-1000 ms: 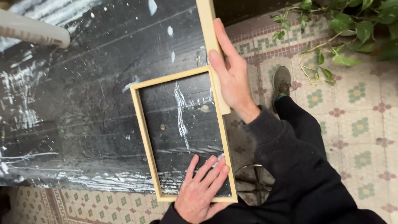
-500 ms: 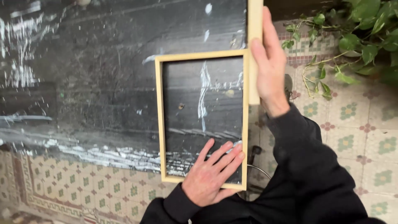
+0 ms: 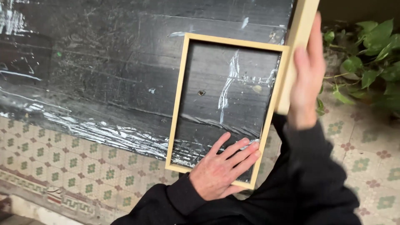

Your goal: The recorder is using a sanding block to sand the edges and surfaces of a rectangular wooden frame.

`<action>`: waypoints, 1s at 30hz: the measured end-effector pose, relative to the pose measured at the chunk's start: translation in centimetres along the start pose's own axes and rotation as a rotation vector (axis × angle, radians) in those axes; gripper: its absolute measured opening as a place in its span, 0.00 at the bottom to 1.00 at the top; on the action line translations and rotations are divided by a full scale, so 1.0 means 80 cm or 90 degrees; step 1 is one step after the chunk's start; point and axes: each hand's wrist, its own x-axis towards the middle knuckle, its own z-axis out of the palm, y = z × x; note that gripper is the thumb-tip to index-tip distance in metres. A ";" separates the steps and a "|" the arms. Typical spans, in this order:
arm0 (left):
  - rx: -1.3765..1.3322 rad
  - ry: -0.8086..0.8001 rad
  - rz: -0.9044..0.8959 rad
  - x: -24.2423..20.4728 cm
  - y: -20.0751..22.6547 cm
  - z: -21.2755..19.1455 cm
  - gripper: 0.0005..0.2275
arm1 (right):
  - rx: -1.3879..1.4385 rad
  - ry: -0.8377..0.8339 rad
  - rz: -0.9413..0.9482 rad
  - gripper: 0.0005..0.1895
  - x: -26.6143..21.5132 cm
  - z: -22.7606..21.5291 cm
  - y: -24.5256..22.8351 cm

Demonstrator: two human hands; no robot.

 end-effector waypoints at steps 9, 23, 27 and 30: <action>-0.011 -0.013 -0.005 -0.003 0.002 0.006 0.43 | 0.070 -0.002 0.042 0.36 -0.004 0.006 -0.023; 0.026 0.022 0.001 0.002 -0.007 0.005 0.42 | 0.060 -0.036 -0.018 0.34 -0.037 0.001 -0.008; -0.006 -0.015 -0.009 -0.002 -0.004 0.006 0.45 | 0.047 -0.007 0.106 0.37 -0.122 0.012 -0.046; 0.011 0.004 0.004 -0.003 -0.006 0.008 0.45 | 0.047 0.001 0.074 0.36 -0.029 0.013 -0.015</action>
